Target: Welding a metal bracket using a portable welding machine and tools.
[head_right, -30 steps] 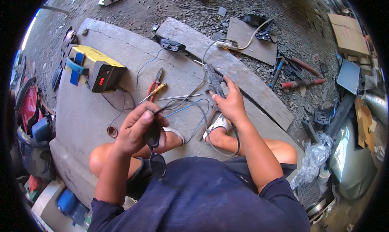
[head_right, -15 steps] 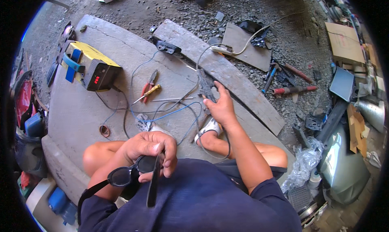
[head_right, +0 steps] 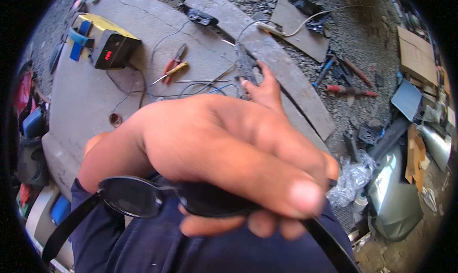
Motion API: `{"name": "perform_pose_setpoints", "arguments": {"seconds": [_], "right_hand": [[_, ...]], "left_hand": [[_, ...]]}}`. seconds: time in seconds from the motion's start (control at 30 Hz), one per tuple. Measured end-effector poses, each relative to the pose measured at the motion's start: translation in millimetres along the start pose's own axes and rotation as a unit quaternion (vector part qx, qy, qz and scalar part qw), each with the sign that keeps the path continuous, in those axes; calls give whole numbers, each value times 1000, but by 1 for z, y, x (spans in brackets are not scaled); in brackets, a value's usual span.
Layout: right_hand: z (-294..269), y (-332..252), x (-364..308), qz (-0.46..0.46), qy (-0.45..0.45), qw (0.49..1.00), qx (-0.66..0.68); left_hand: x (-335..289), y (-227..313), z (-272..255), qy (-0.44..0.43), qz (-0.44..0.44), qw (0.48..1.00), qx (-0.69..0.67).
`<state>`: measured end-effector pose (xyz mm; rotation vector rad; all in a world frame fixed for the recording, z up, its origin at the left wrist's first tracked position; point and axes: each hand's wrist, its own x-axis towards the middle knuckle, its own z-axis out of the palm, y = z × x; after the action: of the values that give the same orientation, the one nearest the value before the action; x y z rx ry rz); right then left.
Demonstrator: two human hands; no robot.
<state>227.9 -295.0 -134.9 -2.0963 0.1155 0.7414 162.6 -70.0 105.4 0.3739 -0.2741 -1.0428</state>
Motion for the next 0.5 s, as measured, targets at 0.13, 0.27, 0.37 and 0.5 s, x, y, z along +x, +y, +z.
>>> {"name": "perform_pose_setpoints", "arguments": {"seconds": [0.13,0.27,0.37,0.5], "right_hand": [[19,-9,-4,11,-55,998,4],[10,6,1,-64,-20,997,49],[10,11,1,-89,-19,996,8],[-2,15,2,-72,-9,996,-47]], "left_hand": [[10,-3,-2,-36,58,991,114],[49,-6,13,-28,135,987,76],[46,-29,41,-9,195,979,55],[-14,-58,69,1,266,964,24]]}}
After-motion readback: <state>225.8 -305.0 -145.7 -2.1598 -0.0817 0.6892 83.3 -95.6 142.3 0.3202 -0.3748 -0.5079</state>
